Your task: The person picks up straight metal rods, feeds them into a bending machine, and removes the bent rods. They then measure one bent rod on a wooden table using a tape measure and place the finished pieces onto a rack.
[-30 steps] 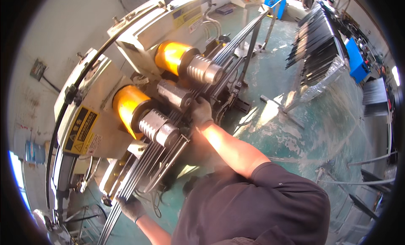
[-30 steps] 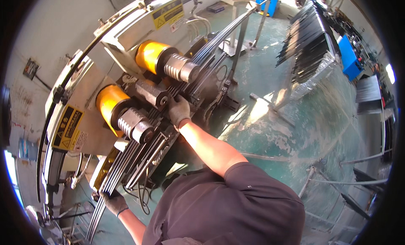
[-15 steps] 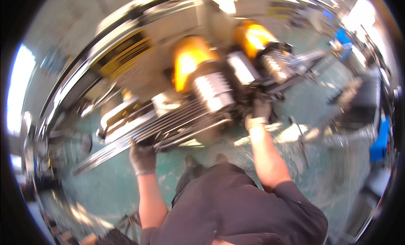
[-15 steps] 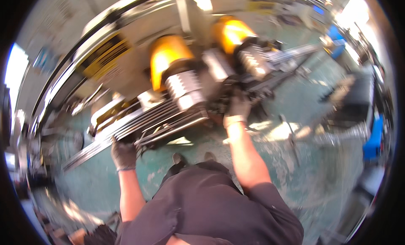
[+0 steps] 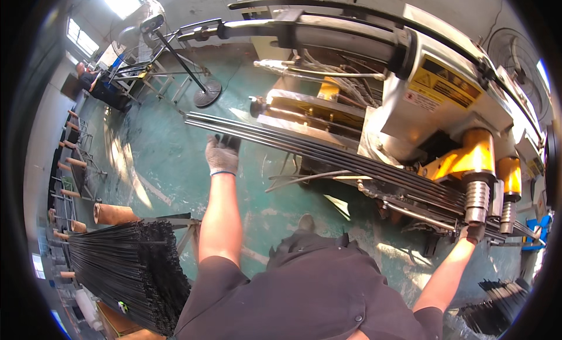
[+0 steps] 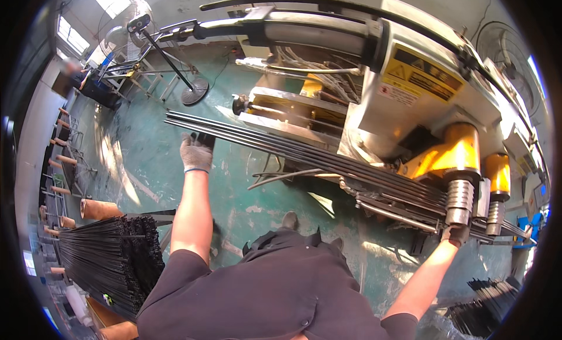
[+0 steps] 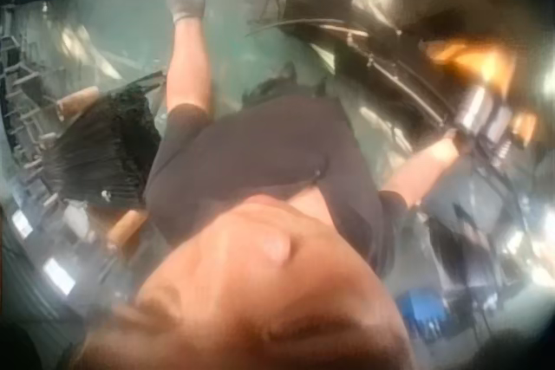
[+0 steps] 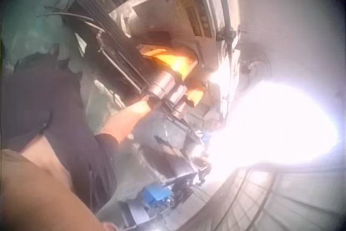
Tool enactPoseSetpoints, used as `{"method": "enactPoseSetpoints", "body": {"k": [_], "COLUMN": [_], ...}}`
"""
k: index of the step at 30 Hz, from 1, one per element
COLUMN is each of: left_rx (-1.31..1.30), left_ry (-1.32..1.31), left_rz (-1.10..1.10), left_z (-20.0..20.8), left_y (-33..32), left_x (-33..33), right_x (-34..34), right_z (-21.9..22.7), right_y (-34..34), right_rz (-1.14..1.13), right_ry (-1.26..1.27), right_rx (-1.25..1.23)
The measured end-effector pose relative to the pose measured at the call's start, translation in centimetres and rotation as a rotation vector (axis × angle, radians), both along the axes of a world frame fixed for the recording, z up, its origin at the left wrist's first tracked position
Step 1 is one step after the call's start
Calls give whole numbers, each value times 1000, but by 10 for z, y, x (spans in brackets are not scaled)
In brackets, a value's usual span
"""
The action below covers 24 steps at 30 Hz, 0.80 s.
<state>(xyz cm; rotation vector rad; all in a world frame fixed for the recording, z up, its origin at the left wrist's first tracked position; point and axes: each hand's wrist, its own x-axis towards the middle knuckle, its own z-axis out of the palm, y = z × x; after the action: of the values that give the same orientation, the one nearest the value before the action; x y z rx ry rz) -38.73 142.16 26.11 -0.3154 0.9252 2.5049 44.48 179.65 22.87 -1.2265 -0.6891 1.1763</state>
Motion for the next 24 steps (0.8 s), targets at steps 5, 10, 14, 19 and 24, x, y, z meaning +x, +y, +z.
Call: {"method": "enactPoseSetpoints", "body": {"k": [5,10,14,19,24], "left_rx": [-70,-187,-424,-419,-545], "left_ry": [67,80,461,429,371], "left_rz": [88,29,-236,-511,-423], "left_z": [6,-9,-45,-36,-22], "left_y": [-29,-30,-63,-59,-33], "left_x": [-119,-195,-264,-273,-249], "right_x": [-40,-67,-43,-14,-14], "right_z": [47,71,42,5,3], "right_y": [-13,-29,17,4,-39], "right_rz": [-12,-21,33,-147,-356], "right_ry": [-338,-491,-139,394,404], "right_rx": [101,162,136,112,127]}}
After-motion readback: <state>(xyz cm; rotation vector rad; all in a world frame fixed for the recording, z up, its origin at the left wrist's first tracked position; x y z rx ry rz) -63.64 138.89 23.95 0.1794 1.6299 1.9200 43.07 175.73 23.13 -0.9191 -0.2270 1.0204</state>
